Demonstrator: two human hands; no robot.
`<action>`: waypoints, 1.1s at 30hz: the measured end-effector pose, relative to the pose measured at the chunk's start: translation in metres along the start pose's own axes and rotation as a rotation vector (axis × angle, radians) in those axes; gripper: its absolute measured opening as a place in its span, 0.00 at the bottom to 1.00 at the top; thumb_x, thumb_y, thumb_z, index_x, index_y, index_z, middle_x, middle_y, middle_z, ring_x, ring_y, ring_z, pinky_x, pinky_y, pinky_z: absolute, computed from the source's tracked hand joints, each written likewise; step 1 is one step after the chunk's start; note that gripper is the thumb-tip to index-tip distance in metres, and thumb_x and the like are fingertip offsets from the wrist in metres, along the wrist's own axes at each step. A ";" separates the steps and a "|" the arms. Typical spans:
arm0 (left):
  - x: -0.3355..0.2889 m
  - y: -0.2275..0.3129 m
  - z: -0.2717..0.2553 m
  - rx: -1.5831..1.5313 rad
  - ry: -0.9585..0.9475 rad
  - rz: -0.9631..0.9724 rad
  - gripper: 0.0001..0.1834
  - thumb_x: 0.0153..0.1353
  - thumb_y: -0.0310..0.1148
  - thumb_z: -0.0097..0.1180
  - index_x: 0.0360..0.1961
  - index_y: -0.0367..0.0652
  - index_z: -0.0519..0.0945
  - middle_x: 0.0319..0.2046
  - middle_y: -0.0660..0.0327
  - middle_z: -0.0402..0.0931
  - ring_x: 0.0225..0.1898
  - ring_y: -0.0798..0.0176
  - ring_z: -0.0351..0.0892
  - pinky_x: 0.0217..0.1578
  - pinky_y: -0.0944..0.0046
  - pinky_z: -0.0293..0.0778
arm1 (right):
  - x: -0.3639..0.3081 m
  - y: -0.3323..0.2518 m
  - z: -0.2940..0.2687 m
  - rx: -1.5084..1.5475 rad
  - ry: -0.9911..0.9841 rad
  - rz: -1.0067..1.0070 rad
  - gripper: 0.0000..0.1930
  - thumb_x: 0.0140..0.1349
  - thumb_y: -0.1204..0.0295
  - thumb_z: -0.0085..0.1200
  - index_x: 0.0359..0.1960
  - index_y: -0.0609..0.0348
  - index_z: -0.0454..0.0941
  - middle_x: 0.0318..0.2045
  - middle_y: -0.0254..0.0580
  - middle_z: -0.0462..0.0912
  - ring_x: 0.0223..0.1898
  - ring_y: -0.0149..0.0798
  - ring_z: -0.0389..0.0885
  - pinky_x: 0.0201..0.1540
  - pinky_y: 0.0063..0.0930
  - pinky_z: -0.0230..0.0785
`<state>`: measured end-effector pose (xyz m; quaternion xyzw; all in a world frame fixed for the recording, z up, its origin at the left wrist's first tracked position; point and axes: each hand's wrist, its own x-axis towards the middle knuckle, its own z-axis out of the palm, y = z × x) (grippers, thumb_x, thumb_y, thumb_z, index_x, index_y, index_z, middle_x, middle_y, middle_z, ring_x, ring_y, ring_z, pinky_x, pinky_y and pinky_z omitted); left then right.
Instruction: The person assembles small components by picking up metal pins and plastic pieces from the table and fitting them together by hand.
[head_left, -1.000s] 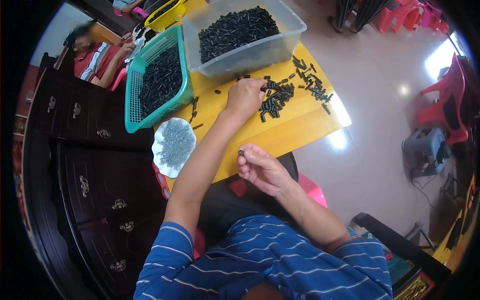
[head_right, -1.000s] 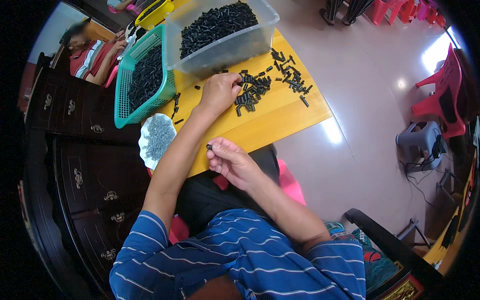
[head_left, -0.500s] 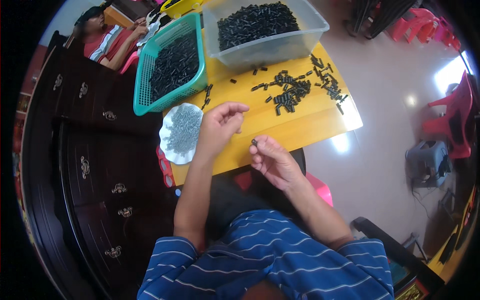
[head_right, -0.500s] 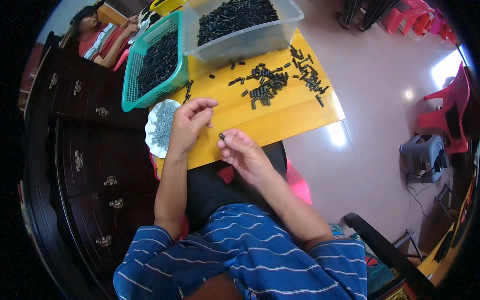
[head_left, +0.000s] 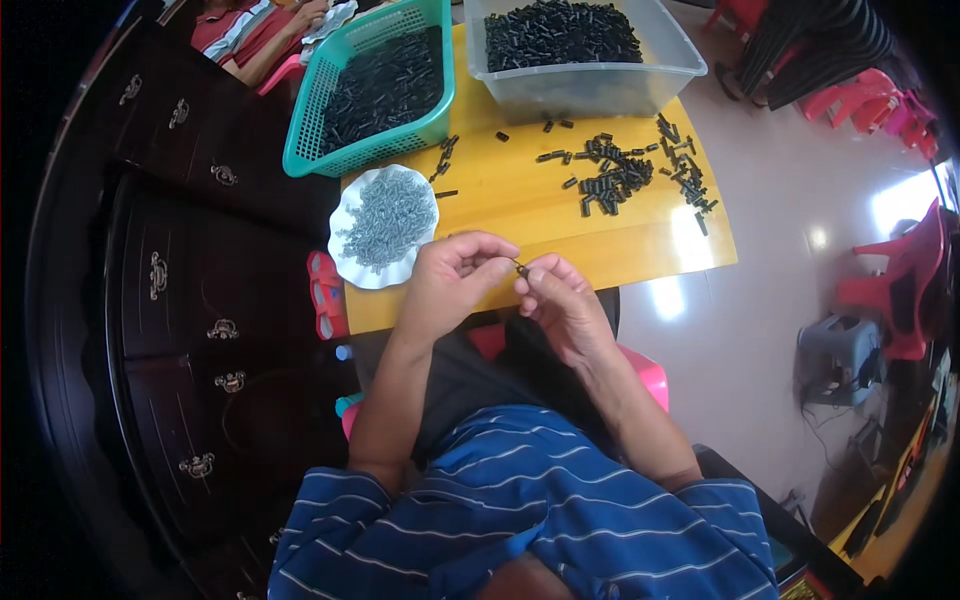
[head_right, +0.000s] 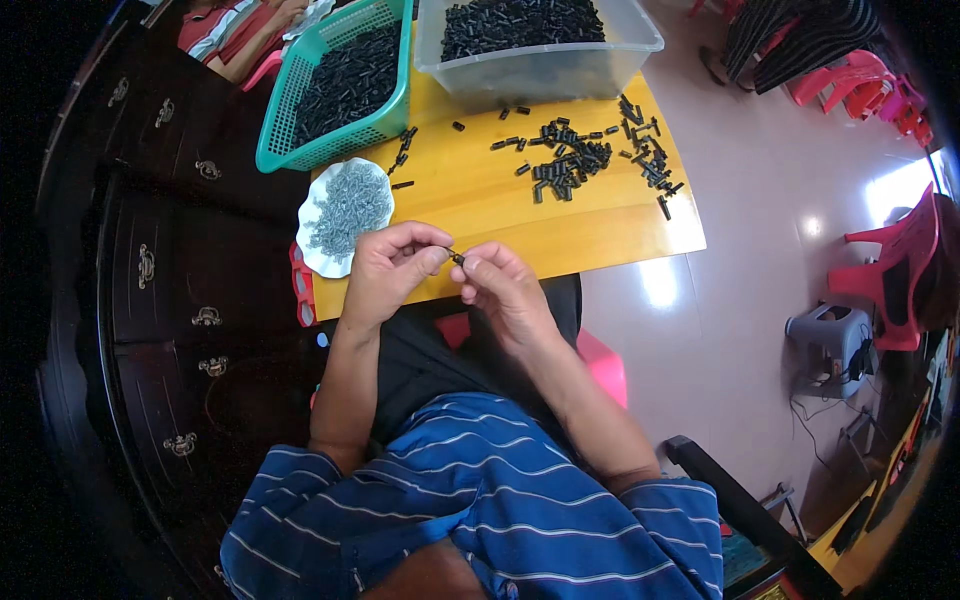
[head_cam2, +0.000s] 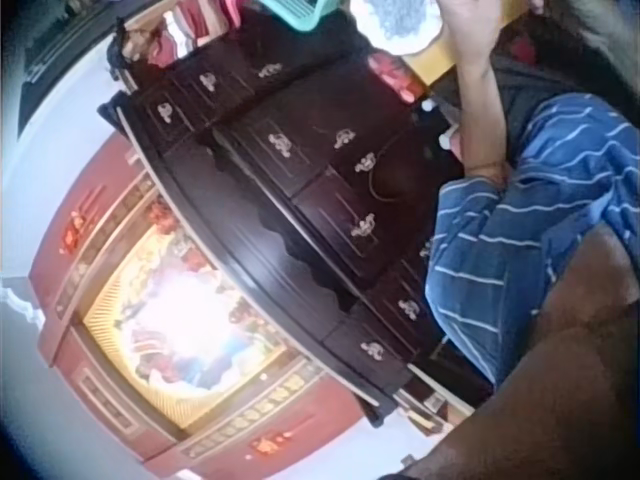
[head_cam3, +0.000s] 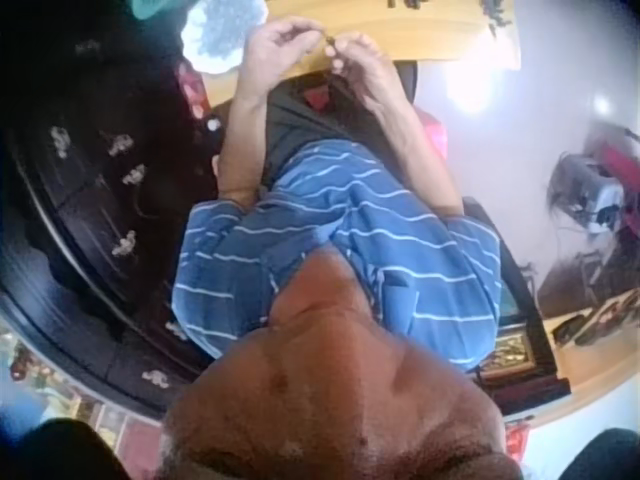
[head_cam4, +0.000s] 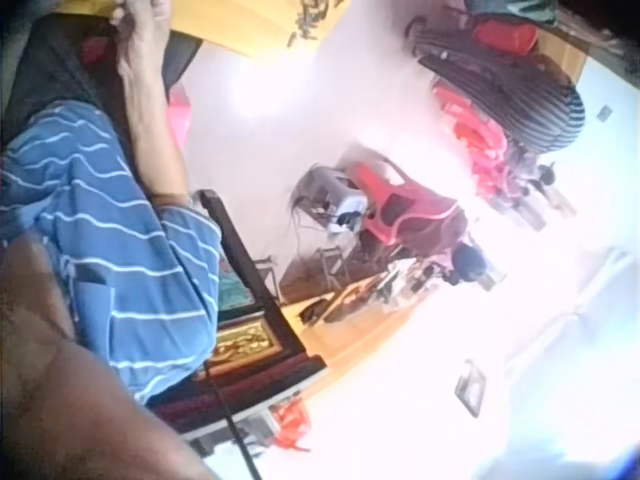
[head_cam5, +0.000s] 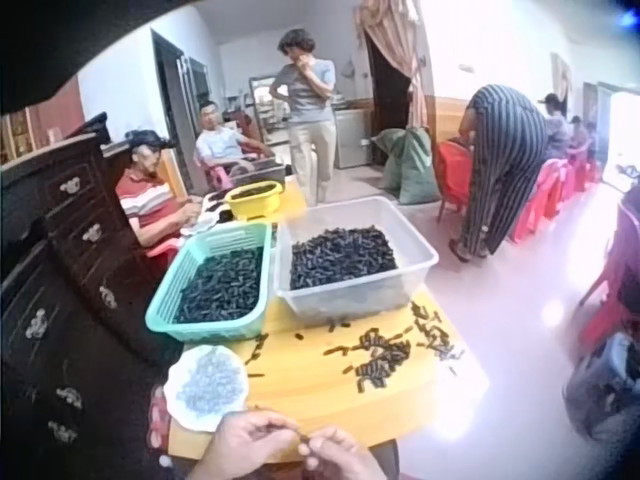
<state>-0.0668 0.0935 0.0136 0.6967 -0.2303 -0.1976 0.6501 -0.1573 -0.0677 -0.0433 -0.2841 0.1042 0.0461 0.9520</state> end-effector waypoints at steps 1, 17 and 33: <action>-0.001 -0.002 0.000 -0.001 0.004 -0.001 0.08 0.64 0.22 0.63 0.44 0.34 0.85 0.36 0.64 0.85 0.36 0.76 0.82 0.38 0.74 0.76 | 0.000 0.000 0.000 -0.013 0.009 -0.006 0.06 0.68 0.69 0.60 0.42 0.55 0.79 0.36 0.36 0.85 0.32 0.25 0.79 0.38 0.20 0.72; 0.001 -0.003 -0.009 0.021 -0.139 0.108 0.08 0.60 0.19 0.63 0.41 0.35 0.87 0.36 0.60 0.84 0.36 0.70 0.84 0.36 0.72 0.78 | -0.002 0.002 0.003 0.019 -0.043 0.044 0.07 0.69 0.69 0.60 0.44 0.57 0.80 0.35 0.37 0.86 0.32 0.26 0.81 0.40 0.21 0.75; -0.015 -0.005 0.030 0.848 0.203 0.575 0.27 0.48 0.23 0.70 0.53 0.37 0.81 0.44 0.50 0.82 0.40 0.49 0.84 0.42 0.55 0.80 | 0.003 0.002 -0.004 0.115 -0.095 0.093 0.16 0.71 0.62 0.58 0.53 0.58 0.80 0.48 0.36 0.85 0.49 0.29 0.82 0.55 0.28 0.73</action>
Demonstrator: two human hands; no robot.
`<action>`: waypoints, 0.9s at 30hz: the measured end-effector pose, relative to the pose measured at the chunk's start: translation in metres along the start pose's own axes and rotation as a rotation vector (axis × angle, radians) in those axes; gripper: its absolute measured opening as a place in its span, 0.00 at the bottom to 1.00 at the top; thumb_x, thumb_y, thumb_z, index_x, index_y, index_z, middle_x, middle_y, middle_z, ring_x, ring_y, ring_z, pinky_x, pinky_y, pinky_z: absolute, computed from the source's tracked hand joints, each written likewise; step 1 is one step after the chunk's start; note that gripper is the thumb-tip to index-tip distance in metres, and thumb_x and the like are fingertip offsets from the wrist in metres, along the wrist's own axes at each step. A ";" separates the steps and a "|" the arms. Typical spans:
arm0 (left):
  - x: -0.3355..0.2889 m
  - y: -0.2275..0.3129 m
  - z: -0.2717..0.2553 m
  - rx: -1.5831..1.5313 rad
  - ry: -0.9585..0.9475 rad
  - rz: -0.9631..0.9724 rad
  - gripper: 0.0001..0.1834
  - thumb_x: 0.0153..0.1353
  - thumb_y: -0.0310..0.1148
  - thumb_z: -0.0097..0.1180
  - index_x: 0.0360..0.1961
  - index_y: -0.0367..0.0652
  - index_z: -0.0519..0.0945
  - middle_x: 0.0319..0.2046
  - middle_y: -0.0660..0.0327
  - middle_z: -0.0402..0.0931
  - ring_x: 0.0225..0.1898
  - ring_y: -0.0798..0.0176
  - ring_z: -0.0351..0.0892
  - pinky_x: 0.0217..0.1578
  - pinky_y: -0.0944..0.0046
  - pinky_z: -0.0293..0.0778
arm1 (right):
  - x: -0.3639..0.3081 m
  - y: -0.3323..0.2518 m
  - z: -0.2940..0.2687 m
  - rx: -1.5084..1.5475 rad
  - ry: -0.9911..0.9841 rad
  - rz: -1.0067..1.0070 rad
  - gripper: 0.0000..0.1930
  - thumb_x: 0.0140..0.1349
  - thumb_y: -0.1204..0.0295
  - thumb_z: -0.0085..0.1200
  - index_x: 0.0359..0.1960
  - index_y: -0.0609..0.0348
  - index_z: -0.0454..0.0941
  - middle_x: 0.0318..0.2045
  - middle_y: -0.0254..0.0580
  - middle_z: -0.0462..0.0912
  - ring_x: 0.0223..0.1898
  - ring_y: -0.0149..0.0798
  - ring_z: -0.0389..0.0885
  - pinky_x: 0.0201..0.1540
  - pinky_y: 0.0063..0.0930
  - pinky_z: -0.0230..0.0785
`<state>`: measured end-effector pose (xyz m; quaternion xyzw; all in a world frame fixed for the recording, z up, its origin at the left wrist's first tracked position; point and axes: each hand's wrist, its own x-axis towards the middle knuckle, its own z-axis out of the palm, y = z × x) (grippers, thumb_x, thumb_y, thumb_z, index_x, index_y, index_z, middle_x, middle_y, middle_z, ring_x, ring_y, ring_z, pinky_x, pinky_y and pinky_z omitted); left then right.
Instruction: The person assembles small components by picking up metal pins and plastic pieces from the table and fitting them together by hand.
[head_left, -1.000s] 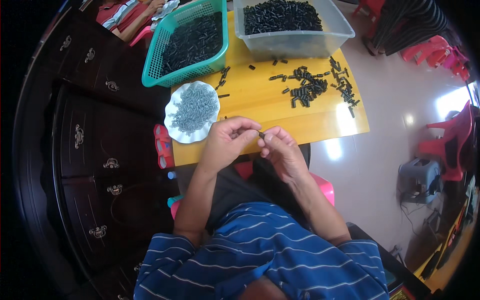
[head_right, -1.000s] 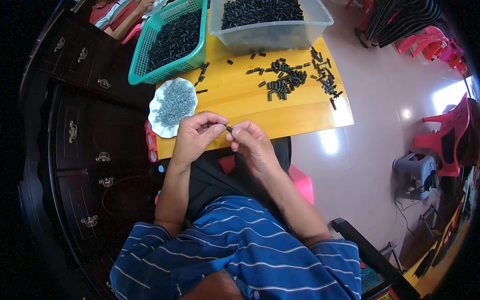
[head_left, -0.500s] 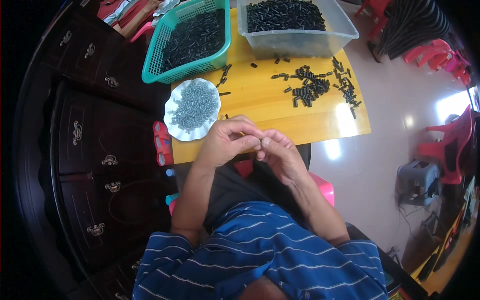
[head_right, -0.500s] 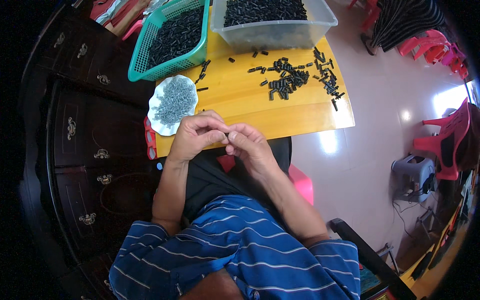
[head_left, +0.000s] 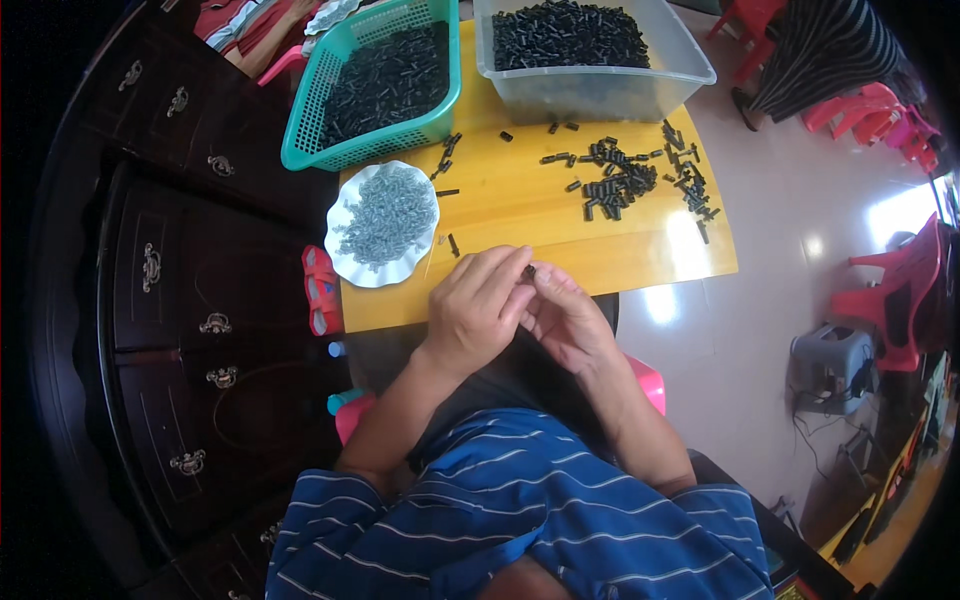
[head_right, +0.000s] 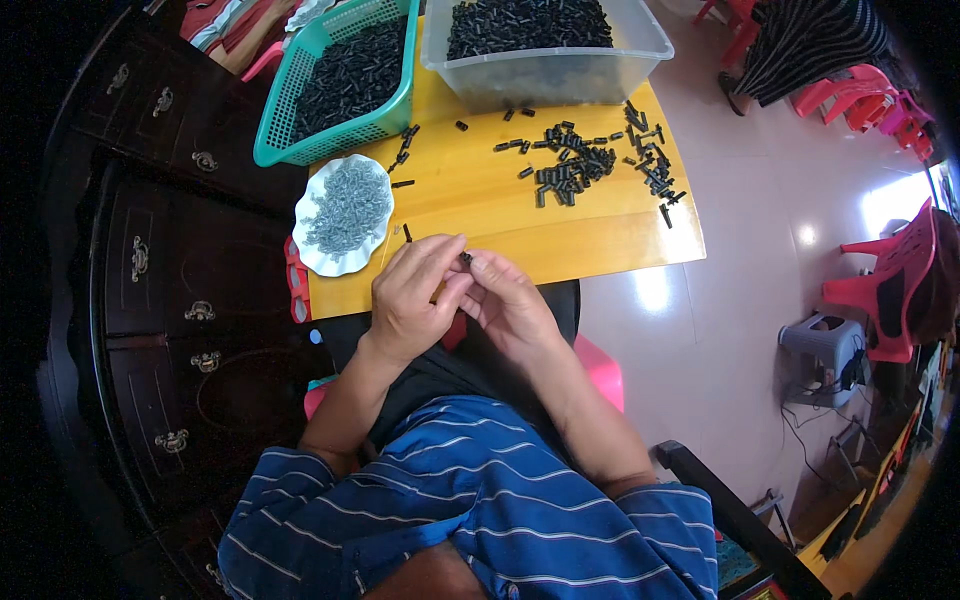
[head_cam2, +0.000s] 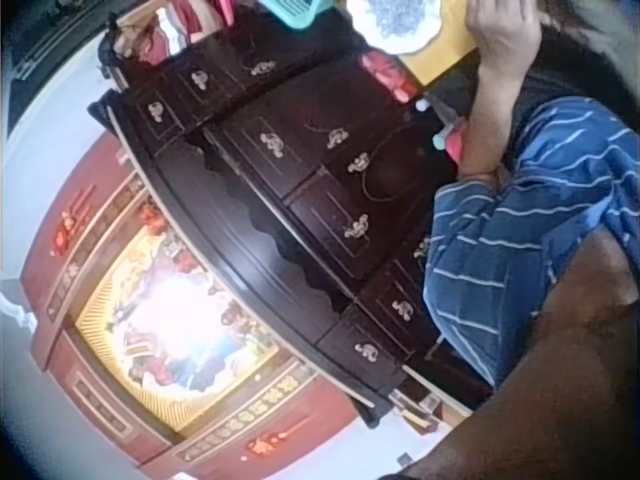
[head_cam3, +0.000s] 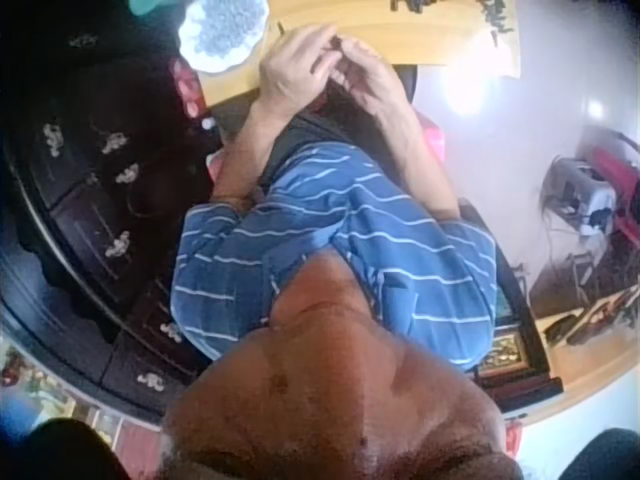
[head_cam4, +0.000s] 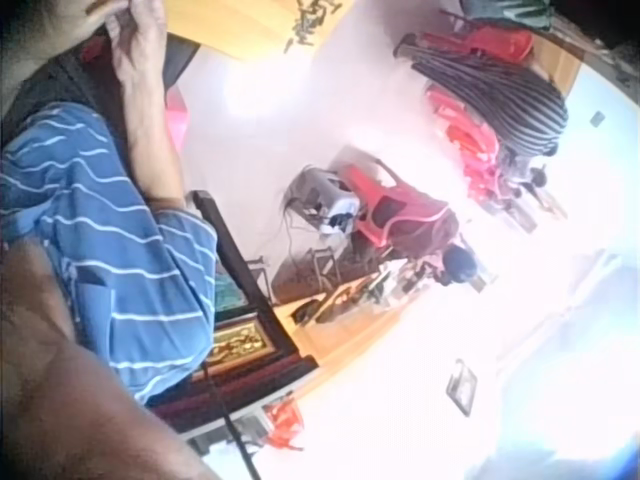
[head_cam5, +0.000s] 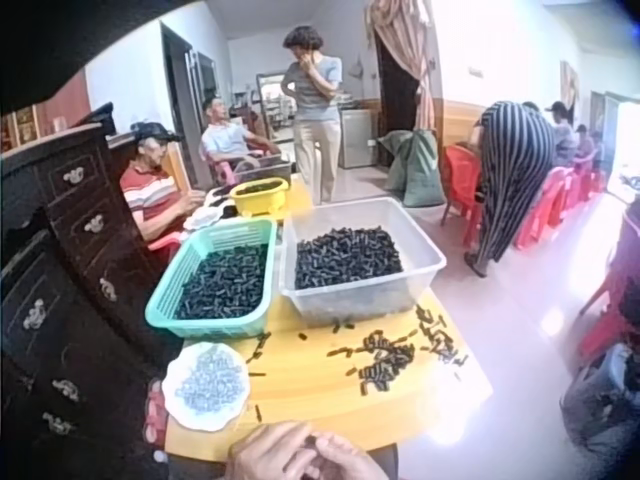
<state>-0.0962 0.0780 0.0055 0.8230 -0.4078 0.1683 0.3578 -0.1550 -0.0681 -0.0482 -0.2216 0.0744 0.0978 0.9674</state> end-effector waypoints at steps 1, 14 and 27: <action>0.000 0.000 0.003 0.035 0.019 0.014 0.26 0.48 0.22 0.70 0.52 0.37 0.82 0.44 0.51 0.82 0.40 0.50 0.84 0.42 0.56 0.80 | 0.001 0.000 -0.001 0.023 -0.013 0.002 0.16 0.71 0.62 0.58 0.54 0.58 0.79 0.49 0.36 0.85 0.50 0.29 0.82 0.55 0.27 0.73; 0.003 -0.009 0.010 -0.095 0.001 -0.016 0.20 0.46 0.24 0.70 0.43 0.41 0.84 0.39 0.57 0.84 0.38 0.53 0.83 0.38 0.58 0.80 | 0.001 0.003 -0.007 0.220 0.047 0.071 0.16 0.72 0.63 0.55 0.54 0.59 0.78 0.50 0.42 0.83 0.52 0.36 0.82 0.57 0.35 0.75; 0.007 -0.015 0.010 -0.227 0.002 0.022 0.20 0.43 0.21 0.73 0.41 0.37 0.85 0.37 0.54 0.85 0.36 0.54 0.84 0.36 0.60 0.79 | 0.000 0.001 -0.006 0.057 0.005 0.033 0.18 0.74 0.61 0.51 0.55 0.61 0.77 0.51 0.44 0.83 0.52 0.38 0.82 0.57 0.36 0.72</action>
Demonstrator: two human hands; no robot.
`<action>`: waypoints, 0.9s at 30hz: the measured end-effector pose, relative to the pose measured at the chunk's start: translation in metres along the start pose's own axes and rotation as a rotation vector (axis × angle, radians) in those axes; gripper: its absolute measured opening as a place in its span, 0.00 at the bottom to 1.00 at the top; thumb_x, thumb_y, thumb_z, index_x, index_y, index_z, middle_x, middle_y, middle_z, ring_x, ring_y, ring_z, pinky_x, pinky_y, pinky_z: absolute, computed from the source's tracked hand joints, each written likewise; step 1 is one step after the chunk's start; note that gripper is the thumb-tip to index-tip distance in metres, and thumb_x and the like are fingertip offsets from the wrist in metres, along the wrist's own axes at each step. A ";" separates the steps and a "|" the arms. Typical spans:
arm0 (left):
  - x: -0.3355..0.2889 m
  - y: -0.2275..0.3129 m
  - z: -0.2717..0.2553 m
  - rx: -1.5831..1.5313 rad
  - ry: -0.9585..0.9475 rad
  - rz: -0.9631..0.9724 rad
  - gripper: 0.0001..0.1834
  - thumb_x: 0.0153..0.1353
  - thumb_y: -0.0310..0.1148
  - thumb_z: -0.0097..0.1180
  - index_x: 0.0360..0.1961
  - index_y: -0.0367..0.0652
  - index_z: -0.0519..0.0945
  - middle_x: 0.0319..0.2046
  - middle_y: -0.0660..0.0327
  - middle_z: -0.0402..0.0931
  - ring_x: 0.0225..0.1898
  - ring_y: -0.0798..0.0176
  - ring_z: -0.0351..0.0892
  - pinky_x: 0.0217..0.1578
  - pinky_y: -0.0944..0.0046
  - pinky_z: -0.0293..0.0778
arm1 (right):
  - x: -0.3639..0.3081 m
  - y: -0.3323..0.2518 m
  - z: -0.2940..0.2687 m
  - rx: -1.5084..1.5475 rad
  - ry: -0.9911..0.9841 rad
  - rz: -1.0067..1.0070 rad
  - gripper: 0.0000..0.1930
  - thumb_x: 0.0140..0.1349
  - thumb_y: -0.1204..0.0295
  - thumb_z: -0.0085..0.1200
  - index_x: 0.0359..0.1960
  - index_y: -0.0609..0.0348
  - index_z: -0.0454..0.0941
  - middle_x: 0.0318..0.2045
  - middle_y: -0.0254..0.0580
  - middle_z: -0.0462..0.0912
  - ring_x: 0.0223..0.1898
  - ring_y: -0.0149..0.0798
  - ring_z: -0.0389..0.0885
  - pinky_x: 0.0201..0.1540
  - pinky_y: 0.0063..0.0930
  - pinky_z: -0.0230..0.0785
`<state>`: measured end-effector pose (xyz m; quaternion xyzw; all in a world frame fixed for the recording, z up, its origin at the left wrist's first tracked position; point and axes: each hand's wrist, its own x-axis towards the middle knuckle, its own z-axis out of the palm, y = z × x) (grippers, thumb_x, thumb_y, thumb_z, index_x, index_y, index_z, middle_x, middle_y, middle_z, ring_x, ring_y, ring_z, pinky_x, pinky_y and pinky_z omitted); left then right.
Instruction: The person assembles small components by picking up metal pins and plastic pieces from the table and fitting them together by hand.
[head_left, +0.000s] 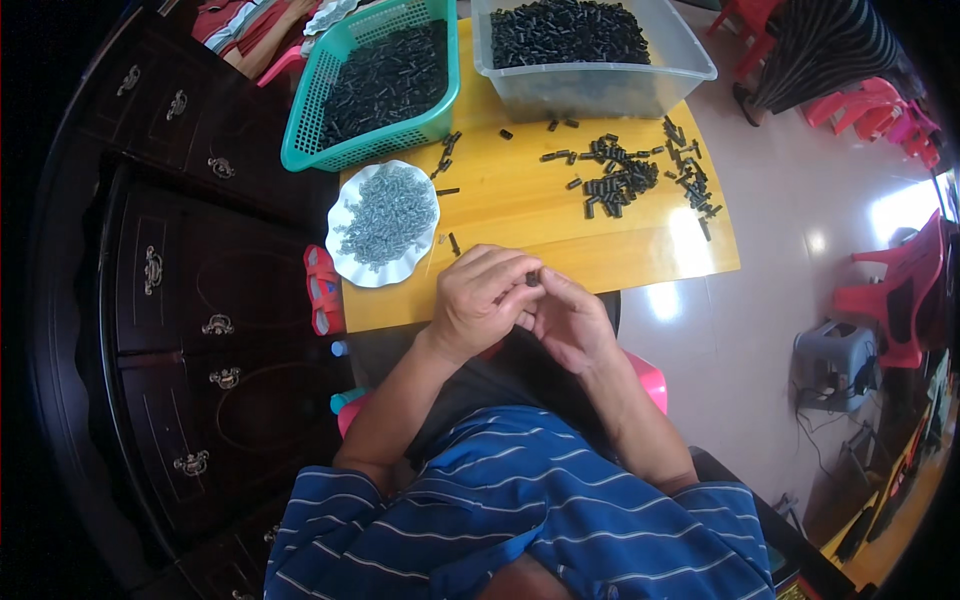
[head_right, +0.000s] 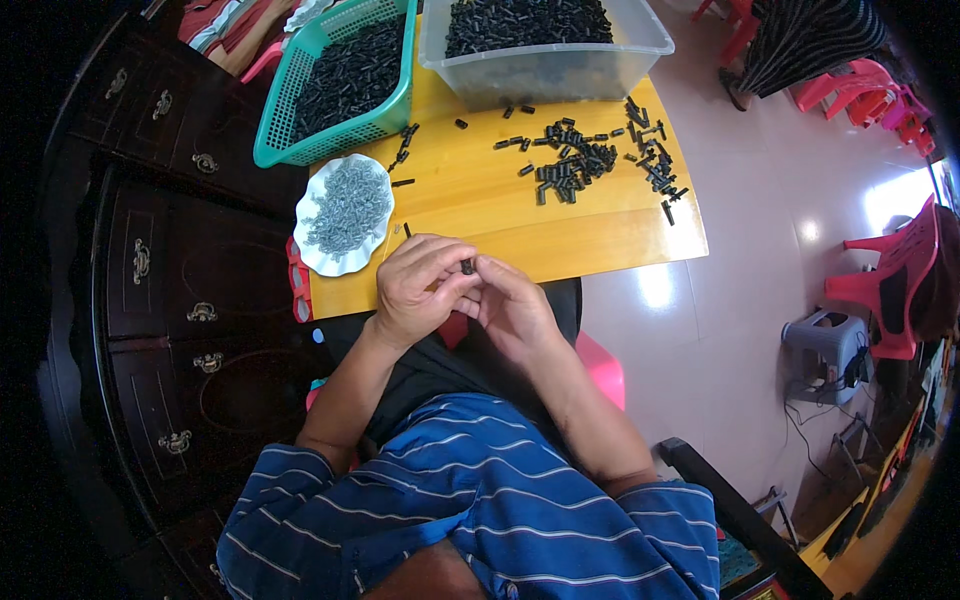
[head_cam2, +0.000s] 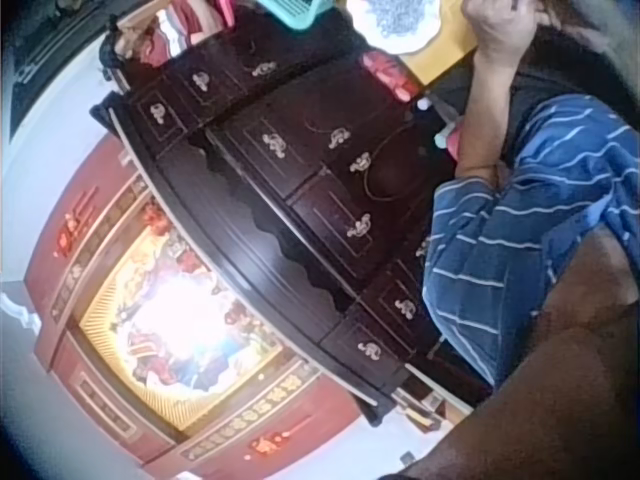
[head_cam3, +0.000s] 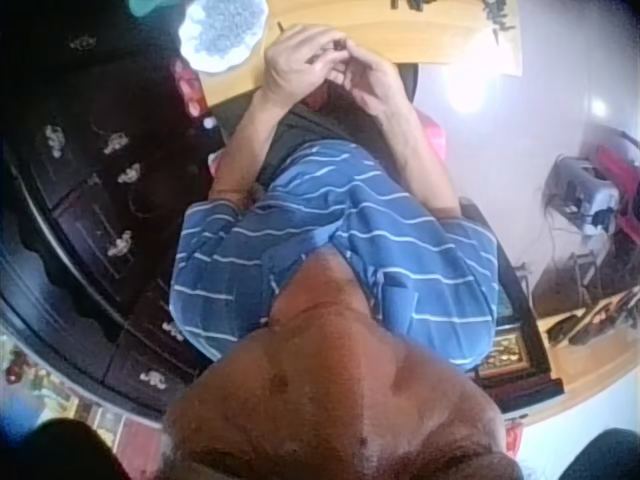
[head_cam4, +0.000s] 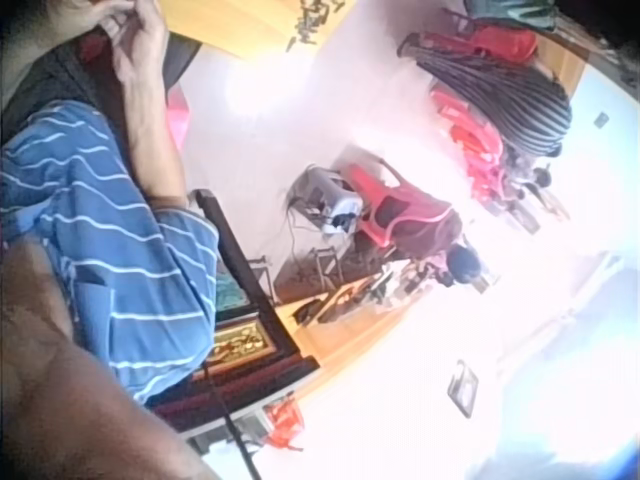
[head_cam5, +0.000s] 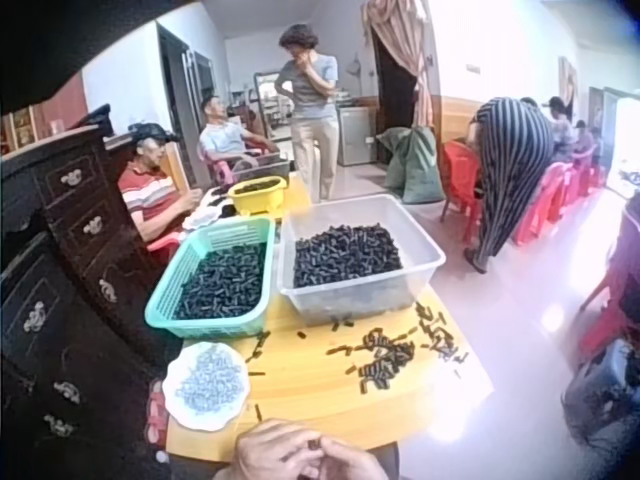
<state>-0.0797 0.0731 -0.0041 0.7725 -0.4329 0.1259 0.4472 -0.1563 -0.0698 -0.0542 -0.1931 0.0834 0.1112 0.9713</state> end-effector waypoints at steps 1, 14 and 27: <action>0.000 0.000 0.000 -0.009 0.005 -0.011 0.18 0.44 0.21 0.72 0.40 0.38 0.85 0.35 0.56 0.85 0.35 0.53 0.83 0.36 0.60 0.79 | 0.000 0.000 0.000 -0.007 0.003 0.002 0.18 0.74 0.61 0.51 0.55 0.60 0.78 0.51 0.44 0.83 0.52 0.38 0.82 0.58 0.36 0.72; -0.001 0.003 -0.013 -0.025 -0.112 -0.095 0.20 0.43 0.23 0.72 0.42 0.38 0.84 0.34 0.55 0.84 0.35 0.52 0.84 0.36 0.59 0.79 | -0.005 0.001 0.014 -0.188 0.102 -0.035 0.15 0.72 0.63 0.53 0.48 0.61 0.82 0.44 0.38 0.85 0.47 0.33 0.82 0.55 0.33 0.71; -0.002 0.005 -0.025 0.158 -0.265 -0.080 0.16 0.48 0.27 0.69 0.41 0.41 0.84 0.34 0.55 0.84 0.35 0.50 0.84 0.35 0.56 0.79 | -0.003 0.008 0.003 -0.332 0.066 -0.028 0.15 0.74 0.62 0.52 0.47 0.60 0.83 0.42 0.36 0.86 0.45 0.30 0.82 0.52 0.28 0.72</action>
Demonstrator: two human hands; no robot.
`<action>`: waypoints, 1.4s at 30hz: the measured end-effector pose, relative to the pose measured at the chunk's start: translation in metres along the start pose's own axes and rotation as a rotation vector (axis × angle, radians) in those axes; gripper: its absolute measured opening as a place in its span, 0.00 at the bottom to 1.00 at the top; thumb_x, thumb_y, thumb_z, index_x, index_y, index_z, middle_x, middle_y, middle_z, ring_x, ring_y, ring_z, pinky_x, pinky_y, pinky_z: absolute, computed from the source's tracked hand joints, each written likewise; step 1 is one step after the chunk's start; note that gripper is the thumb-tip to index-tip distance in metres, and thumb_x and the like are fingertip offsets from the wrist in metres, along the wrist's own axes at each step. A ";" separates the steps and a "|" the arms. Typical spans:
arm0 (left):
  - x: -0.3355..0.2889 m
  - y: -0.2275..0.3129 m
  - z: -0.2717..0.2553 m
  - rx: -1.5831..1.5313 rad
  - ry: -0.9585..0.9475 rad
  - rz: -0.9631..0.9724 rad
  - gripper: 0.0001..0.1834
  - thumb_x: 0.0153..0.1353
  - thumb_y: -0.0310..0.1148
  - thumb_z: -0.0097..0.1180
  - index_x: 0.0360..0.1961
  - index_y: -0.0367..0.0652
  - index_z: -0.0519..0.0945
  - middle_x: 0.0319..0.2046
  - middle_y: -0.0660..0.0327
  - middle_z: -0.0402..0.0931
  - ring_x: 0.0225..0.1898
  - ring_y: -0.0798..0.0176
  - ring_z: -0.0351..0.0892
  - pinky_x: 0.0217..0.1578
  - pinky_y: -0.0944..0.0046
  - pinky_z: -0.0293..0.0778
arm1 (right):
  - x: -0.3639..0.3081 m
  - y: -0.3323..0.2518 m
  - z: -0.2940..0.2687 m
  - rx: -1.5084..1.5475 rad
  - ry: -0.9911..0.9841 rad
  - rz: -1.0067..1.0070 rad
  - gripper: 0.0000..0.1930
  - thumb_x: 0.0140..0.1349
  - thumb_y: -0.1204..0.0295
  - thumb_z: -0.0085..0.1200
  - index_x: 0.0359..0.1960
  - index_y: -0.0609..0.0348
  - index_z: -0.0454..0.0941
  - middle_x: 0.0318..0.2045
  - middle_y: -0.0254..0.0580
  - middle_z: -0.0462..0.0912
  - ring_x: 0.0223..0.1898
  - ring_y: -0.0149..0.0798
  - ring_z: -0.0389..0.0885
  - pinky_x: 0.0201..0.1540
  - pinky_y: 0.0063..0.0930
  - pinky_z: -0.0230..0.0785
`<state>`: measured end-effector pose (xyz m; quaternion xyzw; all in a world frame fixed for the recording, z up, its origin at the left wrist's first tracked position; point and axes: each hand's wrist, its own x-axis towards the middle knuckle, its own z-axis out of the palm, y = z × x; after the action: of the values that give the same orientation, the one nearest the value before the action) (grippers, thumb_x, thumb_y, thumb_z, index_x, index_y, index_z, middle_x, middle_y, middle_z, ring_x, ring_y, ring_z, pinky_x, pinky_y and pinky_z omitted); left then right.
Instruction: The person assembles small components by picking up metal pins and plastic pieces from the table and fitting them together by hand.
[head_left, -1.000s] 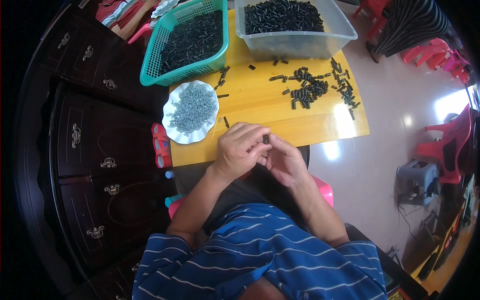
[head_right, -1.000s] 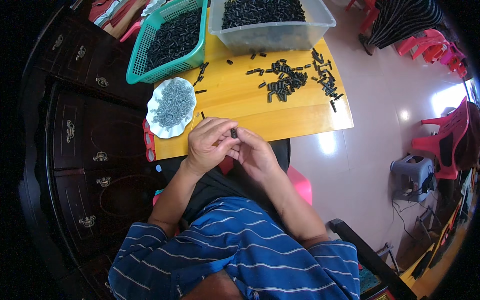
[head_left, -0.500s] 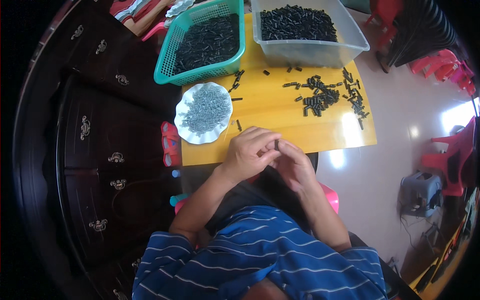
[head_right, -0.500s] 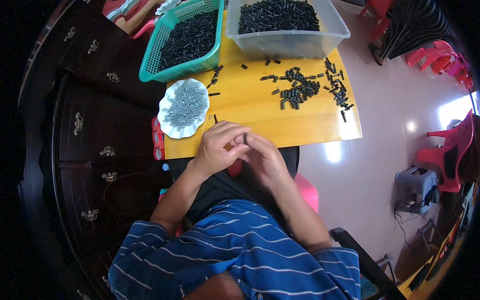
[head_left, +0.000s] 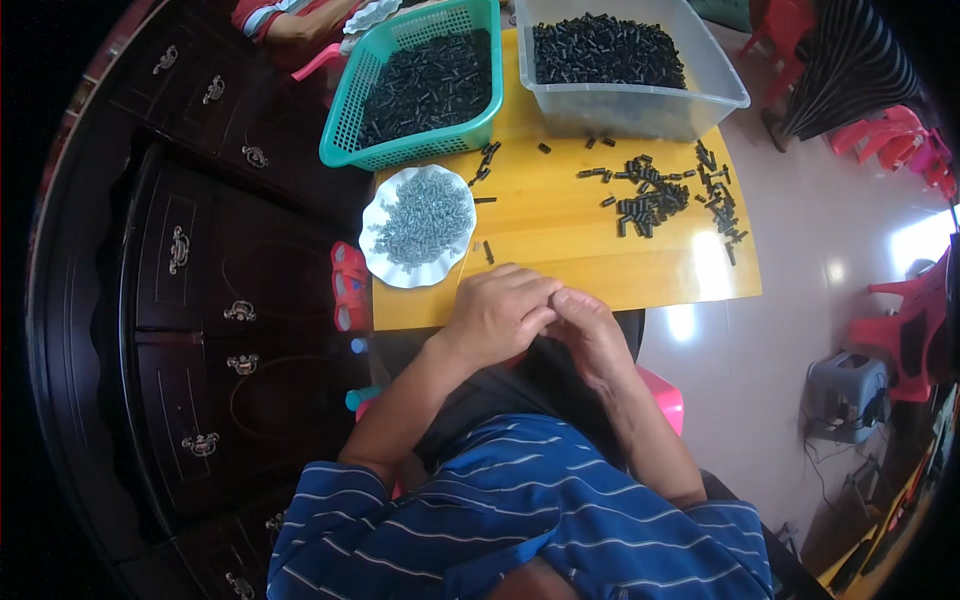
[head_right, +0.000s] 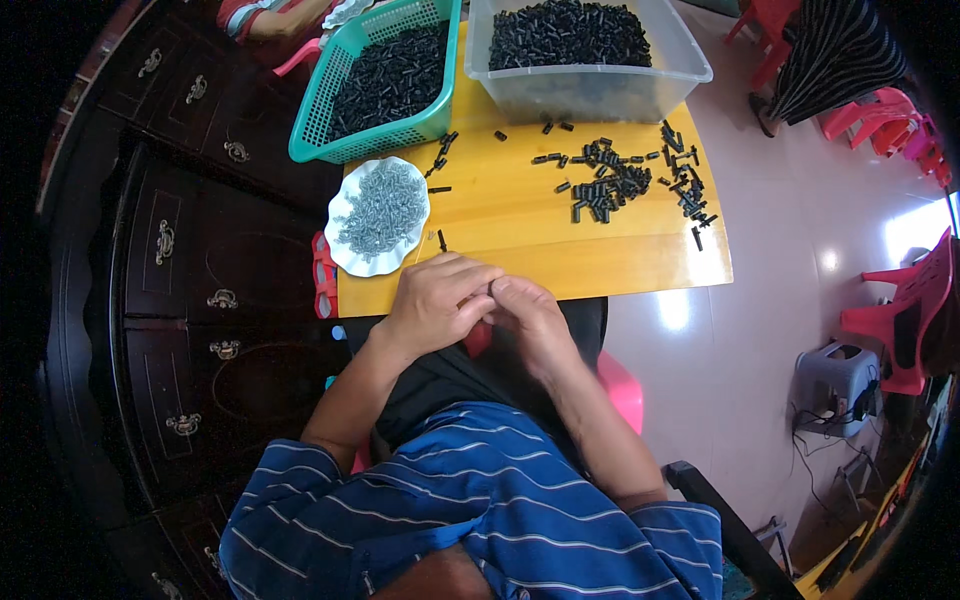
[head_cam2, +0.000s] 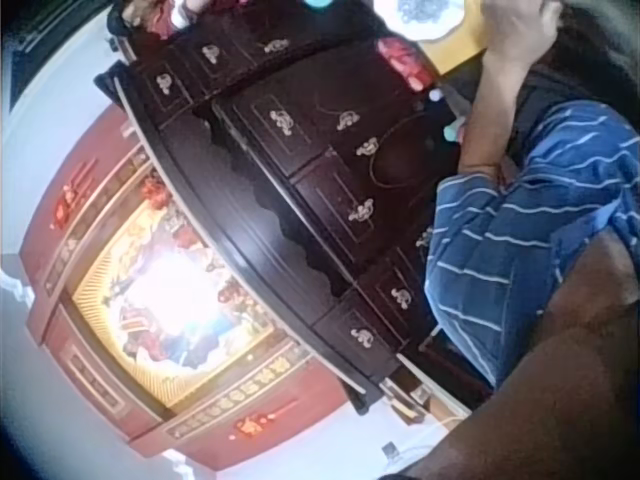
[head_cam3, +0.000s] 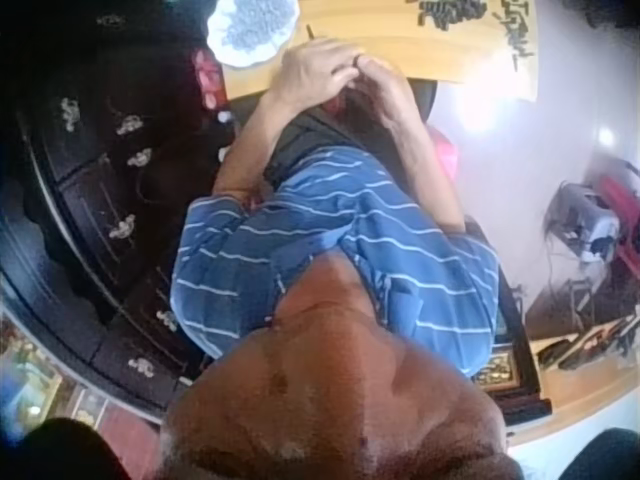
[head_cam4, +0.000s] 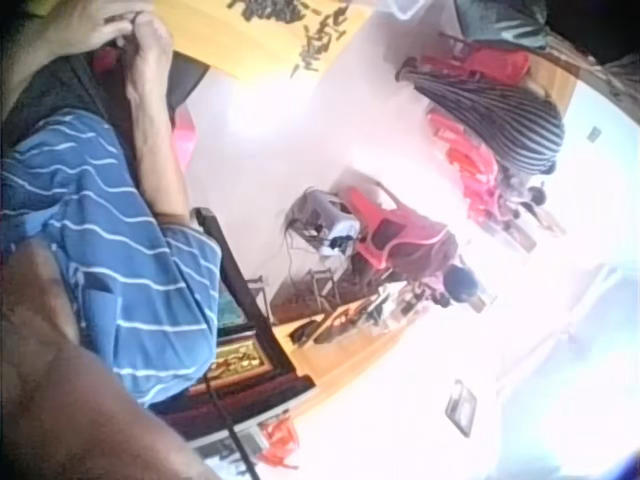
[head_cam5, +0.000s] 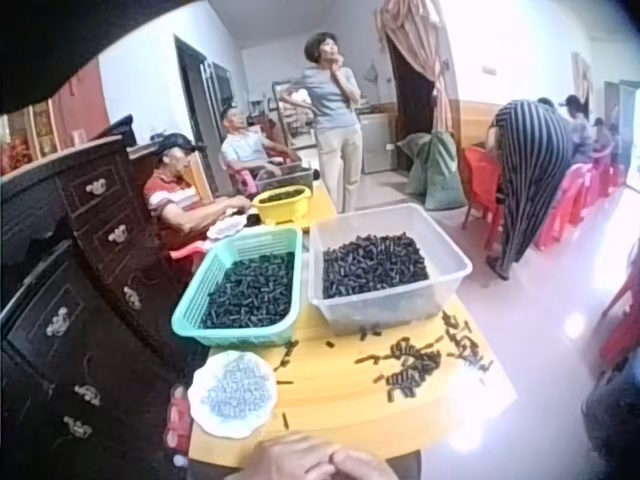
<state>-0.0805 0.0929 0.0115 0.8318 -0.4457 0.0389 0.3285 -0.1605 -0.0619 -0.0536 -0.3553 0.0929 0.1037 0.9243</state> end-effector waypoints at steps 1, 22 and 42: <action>-0.001 0.000 0.000 0.000 -0.001 -0.002 0.16 0.48 0.27 0.69 0.41 0.41 0.84 0.34 0.55 0.84 0.35 0.50 0.84 0.35 0.56 0.79 | -0.001 -0.002 0.005 -0.004 0.009 -0.007 0.15 0.74 0.62 0.51 0.47 0.60 0.83 0.42 0.37 0.86 0.44 0.30 0.82 0.52 0.28 0.72; 0.008 -0.044 -0.041 -0.103 0.115 -0.318 0.16 0.58 0.21 0.63 0.48 0.36 0.82 0.24 0.65 0.75 0.23 0.73 0.73 0.27 0.70 0.71 | -0.004 0.006 0.011 -0.526 -0.071 -0.069 0.17 0.76 0.64 0.52 0.50 0.68 0.83 0.44 0.40 0.87 0.47 0.30 0.82 0.55 0.26 0.73; -0.016 -0.070 -0.022 0.287 0.154 -0.125 0.09 0.49 0.25 0.68 0.34 0.41 0.85 0.60 0.48 0.74 0.62 0.40 0.71 0.62 0.48 0.69 | -0.006 0.000 0.014 -0.554 -0.081 -0.063 0.13 0.73 0.69 0.56 0.50 0.67 0.82 0.41 0.35 0.86 0.45 0.25 0.80 0.52 0.23 0.73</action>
<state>-0.0319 0.1441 -0.0130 0.8908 -0.3567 0.1453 0.2411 -0.1645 -0.0525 -0.0419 -0.5927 0.0129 0.1102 0.7978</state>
